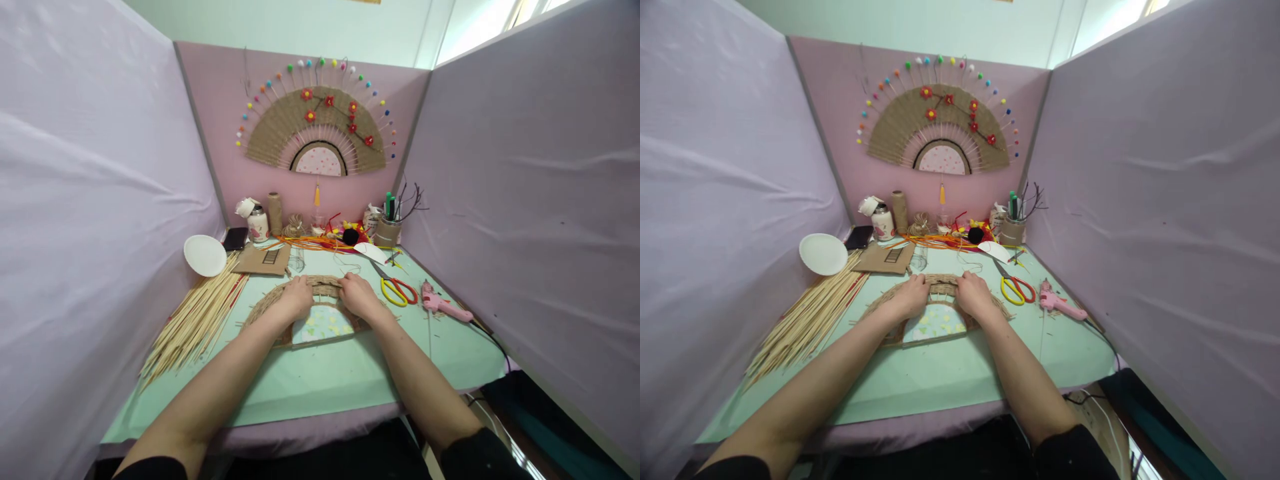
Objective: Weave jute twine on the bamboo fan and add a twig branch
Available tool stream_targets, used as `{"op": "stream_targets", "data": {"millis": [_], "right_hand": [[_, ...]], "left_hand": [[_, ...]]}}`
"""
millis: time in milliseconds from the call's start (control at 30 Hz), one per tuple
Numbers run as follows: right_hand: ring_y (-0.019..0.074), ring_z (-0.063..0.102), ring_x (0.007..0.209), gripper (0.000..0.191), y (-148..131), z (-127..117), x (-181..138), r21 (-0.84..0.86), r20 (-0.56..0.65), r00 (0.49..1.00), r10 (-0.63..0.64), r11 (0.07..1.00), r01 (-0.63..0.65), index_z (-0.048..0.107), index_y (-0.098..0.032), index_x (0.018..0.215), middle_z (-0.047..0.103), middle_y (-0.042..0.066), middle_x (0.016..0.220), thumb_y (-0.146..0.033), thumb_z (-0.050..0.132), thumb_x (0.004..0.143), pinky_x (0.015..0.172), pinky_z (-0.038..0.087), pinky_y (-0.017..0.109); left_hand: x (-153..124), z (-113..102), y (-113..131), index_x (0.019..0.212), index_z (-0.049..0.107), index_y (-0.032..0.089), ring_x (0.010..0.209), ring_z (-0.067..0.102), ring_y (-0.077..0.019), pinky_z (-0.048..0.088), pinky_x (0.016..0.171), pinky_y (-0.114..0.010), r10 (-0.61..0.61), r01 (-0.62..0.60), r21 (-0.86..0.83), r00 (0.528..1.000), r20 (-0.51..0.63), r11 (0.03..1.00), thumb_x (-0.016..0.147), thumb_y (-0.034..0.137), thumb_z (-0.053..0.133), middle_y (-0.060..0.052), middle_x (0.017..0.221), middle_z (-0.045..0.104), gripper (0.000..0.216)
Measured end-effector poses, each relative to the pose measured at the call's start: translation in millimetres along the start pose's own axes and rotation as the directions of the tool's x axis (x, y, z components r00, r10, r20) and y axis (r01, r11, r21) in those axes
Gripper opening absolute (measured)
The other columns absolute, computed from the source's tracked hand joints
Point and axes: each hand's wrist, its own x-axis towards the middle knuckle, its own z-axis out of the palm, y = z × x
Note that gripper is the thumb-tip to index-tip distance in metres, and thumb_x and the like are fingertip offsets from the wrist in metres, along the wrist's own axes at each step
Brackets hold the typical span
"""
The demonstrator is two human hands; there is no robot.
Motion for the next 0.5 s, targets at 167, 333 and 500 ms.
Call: {"op": "stream_targets", "data": {"millis": [167, 333, 500], "right_hand": [[0.0213, 0.057, 0.089, 0.034, 1, 0, -1, 0.017, 0.063, 0.997, 0.035, 0.999, -0.036, 0.068, -0.013, 0.094, 0.061, 0.014, 0.101, -0.017, 0.035, 0.088, 0.075, 0.037, 0.029], [0.0206, 0.057, 0.090, 0.033, 0, -6, -5, 0.019, 0.041, 0.998, 0.037, 0.999, -0.037, 0.067, -0.014, 0.099, 0.062, 0.013, 0.102, -0.017, 0.036, 0.088, 0.075, 0.038, 0.028], [0.0206, 0.054, 0.104, 0.039, 32, -32, 5, 0.004, -0.012, 0.999, 0.047, 0.999, -0.047, 0.062, -0.018, 0.117, 0.060, 0.012, 0.115, -0.017, 0.034, 0.089, 0.086, 0.037, 0.027]], "left_hand": [[3, 3, -2, 0.104, 0.062, 0.006, 0.105, 0.049, -0.0307, 0.043, 0.088, -0.042, 0.002, -0.002, -0.005, 1.000, 0.022, 1.000, 0.083, 0.012, 0.038, -0.021, 0.113, 0.052, 0.032], [4, 6, -7, 0.113, 0.058, 0.005, 0.104, 0.050, -0.0299, 0.041, 0.089, -0.040, 0.029, -0.029, 0.003, 1.000, -0.001, 1.000, 0.082, 0.011, 0.039, -0.021, 0.113, 0.053, 0.037], [-10, -6, -4, 0.136, 0.039, 0.005, 0.113, 0.046, -0.0295, 0.036, 0.097, -0.042, 0.028, -0.030, -0.017, 0.992, -0.125, 0.999, 0.082, 0.007, 0.038, -0.020, 0.120, 0.052, 0.055]]}}
